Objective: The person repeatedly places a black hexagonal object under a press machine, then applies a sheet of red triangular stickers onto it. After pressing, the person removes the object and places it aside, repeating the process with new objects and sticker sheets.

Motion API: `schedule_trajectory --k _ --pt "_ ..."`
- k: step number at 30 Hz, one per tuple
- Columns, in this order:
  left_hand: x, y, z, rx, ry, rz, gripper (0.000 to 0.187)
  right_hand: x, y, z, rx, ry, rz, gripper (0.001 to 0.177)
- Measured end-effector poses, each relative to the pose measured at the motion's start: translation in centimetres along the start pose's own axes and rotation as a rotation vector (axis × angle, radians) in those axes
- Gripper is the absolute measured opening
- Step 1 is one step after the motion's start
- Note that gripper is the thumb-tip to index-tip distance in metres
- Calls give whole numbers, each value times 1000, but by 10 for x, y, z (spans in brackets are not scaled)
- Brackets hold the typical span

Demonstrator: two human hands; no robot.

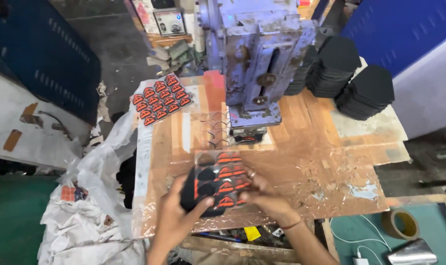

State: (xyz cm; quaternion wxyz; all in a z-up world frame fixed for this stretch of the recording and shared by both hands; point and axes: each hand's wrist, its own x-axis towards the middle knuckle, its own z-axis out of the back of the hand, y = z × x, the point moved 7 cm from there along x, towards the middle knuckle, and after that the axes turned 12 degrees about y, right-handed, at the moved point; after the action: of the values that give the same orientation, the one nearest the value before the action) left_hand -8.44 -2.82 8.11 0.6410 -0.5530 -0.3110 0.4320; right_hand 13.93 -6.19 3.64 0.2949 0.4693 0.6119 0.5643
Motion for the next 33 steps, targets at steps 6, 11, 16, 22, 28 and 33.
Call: schedule_trajectory --k 6,11,16,22,28,33 --pt "44 21 -42 -95 100 -218 63 -40 -47 59 -191 -321 -326 32" --pt "58 93 -44 365 -78 360 71 -52 -25 12 -980 -230 41 13" --pt "59 54 -28 -51 64 -140 100 -57 32 -3 -1130 -243 119 8" --pt "55 58 -33 -173 218 -100 118 -120 46 103 -791 -683 -157 18" --pt "21 80 53 132 -119 99 75 -191 49 179 -737 -873 -371 31" --pt "-1 191 216 96 -462 87 97 -203 36 204 -430 -975 -325 34"
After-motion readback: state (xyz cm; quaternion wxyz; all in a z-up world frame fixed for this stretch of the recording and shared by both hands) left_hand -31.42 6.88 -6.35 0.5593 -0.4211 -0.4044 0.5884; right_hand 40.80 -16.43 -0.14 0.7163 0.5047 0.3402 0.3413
